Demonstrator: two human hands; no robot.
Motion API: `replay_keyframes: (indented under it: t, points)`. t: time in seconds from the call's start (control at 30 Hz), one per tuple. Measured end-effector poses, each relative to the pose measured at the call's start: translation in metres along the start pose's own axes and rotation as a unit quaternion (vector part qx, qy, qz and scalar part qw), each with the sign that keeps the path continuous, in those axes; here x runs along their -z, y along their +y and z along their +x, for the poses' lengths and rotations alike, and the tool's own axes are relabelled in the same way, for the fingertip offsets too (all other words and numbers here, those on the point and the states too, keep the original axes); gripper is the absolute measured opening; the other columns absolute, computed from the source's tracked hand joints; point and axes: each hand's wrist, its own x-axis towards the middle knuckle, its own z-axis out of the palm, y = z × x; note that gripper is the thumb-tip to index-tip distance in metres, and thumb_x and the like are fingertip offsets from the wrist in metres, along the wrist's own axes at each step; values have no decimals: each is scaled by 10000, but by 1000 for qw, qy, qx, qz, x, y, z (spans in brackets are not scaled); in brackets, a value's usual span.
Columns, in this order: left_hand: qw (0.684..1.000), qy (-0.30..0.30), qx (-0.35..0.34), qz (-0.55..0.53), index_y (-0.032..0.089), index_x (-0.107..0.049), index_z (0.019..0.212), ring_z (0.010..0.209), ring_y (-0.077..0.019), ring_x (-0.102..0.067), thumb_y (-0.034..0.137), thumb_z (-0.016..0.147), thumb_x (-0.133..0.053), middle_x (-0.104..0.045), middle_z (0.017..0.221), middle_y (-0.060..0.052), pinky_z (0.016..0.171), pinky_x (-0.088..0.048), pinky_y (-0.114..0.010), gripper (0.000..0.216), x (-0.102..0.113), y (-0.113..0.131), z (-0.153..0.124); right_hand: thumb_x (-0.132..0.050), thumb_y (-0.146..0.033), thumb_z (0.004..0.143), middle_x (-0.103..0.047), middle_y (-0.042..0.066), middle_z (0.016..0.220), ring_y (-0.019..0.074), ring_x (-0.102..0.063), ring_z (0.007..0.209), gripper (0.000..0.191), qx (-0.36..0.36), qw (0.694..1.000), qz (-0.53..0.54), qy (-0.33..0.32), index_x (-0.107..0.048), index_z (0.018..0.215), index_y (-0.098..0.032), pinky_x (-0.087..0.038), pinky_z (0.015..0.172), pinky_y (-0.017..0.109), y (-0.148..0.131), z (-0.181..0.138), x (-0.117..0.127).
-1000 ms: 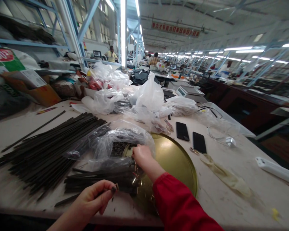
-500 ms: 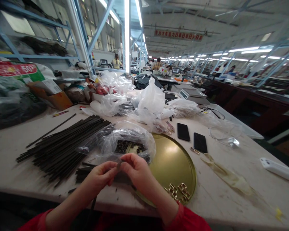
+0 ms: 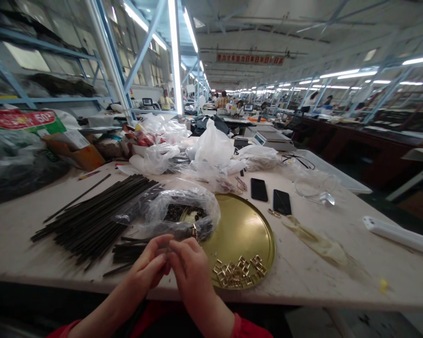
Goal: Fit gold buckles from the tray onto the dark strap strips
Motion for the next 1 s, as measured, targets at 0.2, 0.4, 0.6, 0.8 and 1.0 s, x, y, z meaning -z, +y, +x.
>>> replay_keyframes:
  t: [0.2,0.4,0.6,0.8,1.0]
  points:
    - [1000,-17,-10,6,145,-373,1130,449,-80,-361,422,759,-469,-449,564,80,433,-241,-203,473,-3,0,-10,-512,-293,832,-526,-9,640,139,-512,630,161,-77,991,100,46,-622,747,-209,-406,599,258,-4,-11,-10]
    - [997,-18,-71,23,151,-373,1179,562,-109,-437,275,793,-425,-482,612,56,554,-339,-231,408,1,-5,-17,-669,-382,674,-555,-19,780,119,-527,614,392,-223,929,295,25,-553,1016,-232,-438,602,253,-6,-12,-9]
    - [995,-79,-50,43,163,-251,1302,669,-125,-509,249,806,-425,-598,795,-8,683,-403,-261,532,11,-12,-20,-576,-349,779,-629,1,719,149,-571,695,264,-180,938,262,-136,-634,979,-187,-439,696,286,-9,-16,5]
    - [992,-97,-28,81,143,-207,1323,667,-133,-545,265,817,-420,-617,770,-5,693,-427,-269,563,17,-18,-20,-580,-215,773,-654,29,919,171,-580,850,183,-72,993,57,-73,-625,951,-219,-422,762,263,-3,-28,2]
    - [982,-101,-41,157,177,-288,1271,727,-154,-582,267,823,-415,-634,826,-12,707,-434,-268,475,16,-18,-23,-553,-261,774,-547,-21,706,127,-491,636,125,-121,991,32,-51,-555,886,-206,-386,593,232,4,-33,-2]
